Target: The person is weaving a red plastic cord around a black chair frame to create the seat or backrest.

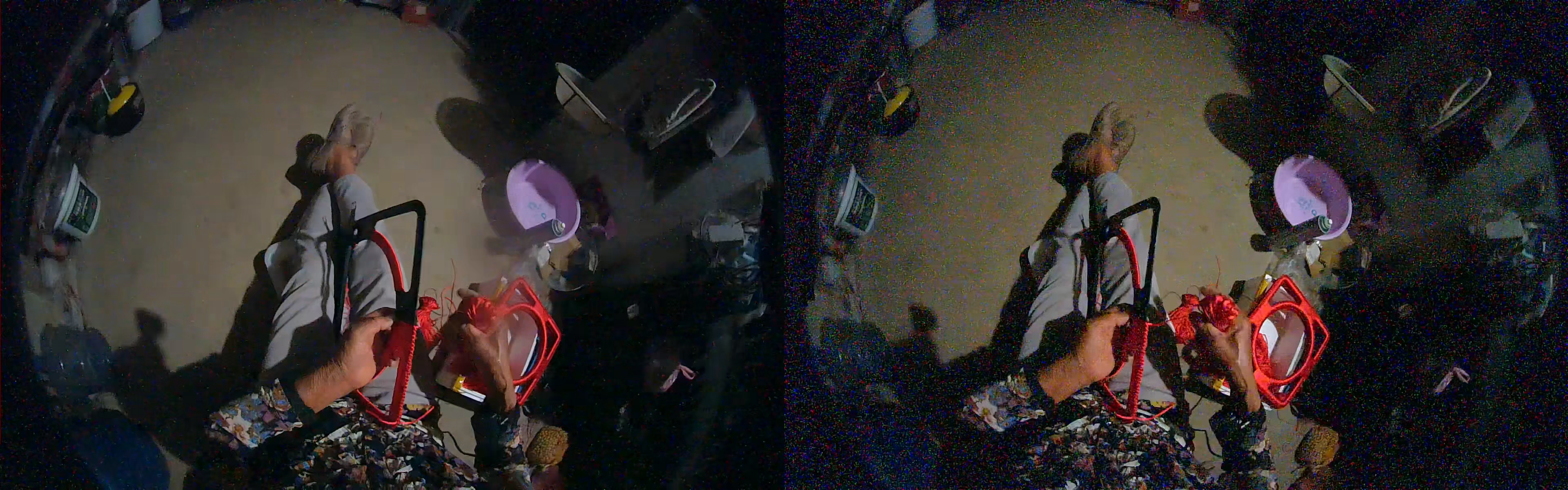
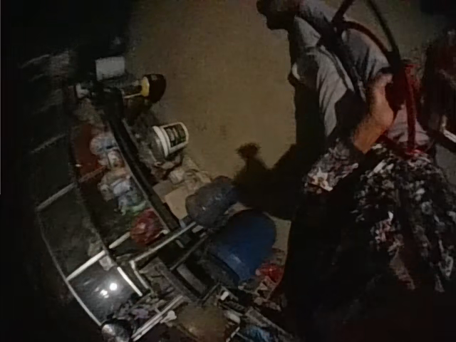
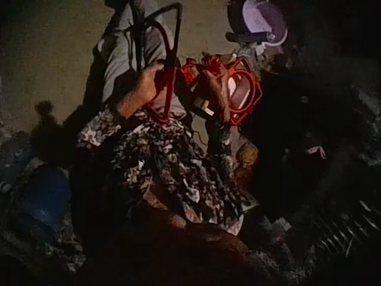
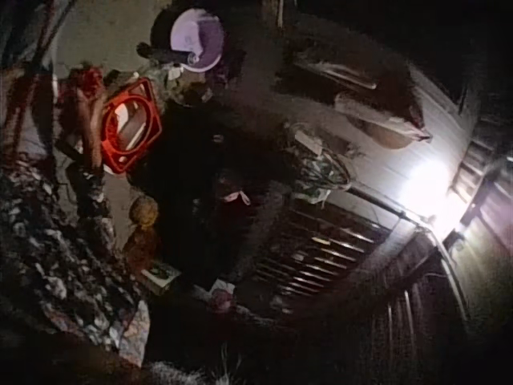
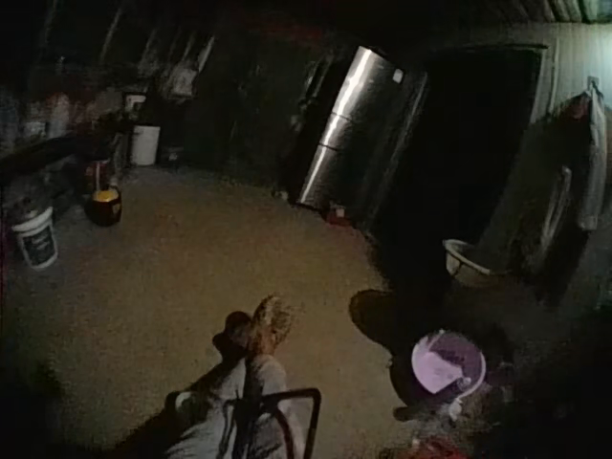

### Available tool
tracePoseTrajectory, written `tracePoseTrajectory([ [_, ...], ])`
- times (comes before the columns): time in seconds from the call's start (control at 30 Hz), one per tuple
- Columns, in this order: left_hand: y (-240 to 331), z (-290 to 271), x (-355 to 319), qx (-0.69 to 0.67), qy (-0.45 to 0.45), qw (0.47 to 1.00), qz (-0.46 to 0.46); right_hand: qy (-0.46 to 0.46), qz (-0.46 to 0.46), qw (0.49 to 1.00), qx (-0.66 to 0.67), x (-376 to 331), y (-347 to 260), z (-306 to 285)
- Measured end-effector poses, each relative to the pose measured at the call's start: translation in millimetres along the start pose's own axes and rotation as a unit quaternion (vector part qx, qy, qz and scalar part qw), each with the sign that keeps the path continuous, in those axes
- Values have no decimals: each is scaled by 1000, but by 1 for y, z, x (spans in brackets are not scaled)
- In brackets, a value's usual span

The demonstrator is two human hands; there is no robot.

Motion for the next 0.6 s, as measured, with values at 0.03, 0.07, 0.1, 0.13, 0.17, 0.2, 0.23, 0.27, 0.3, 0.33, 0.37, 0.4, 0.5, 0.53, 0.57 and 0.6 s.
tracePoseTrajectory([
  [0.03,-1,1,0,-6,0,1000,1,23,-10,1000,-14,-4,22,-16],
  [0.07,-5,-1,2,-4,4,1000,-11,47,-18,998,-28,-7,33,-26],
  [0.1,-9,-5,2,-5,14,1000,-20,38,-3,998,43,-17,-1,-14],
  [0.13,-8,-2,2,-11,10,1000,-25,41,-1,999,35,-23,12,-17],
  [0.17,-5,6,0,-15,-35,998,-43,48,1,999,-7,-32,37,-23],
  [0.2,-4,12,-1,-18,-78,995,-60,52,3,998,-47,-37,49,-25],
  [0.23,-3,1,-2,-30,-63,996,-50,-20,-6,993,113,-50,-52,22],
  [0.27,-2,0,0,6,-60,998,-5,-17,-5,994,105,-54,-61,27],
  [0.3,2,1,1,44,-52,997,45,-63,22,991,113,-55,-63,36],
  [0.33,3,3,0,38,-51,997,45,-109,49,985,121,-56,-65,43],
  [0.37,3,4,-1,-12,-29,999,-8,-121,24,991,47,-57,-73,45],
  [0.4,-1,3,-2,-61,-7,996,-63,-123,27,991,42,-58,-76,46],
  [0.5,-3,-2,-1,-58,-24,995,-74,-132,-95,975,-149,-62,-97,50],
  [0.53,-1,-2,-3,-61,-23,995,-73,-131,-107,970,-174,-63,-102,54],
  [0.57,2,-2,-7,-61,-7,995,-79,-130,-120,964,-199,-64,-107,58],
  [0.6,3,0,-9,-61,9,995,-84,-129,-133,957,-224,-65,-110,58],
])
Point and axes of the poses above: each hand's wrist, its own x-axis towards the middle knuckle, its own z-axis out of the palm, y = z × x, the point moved 5 cm from there along x, towards the middle knuckle, and after that the axes turned 6 degrees about -x, right-handed, at the moved point
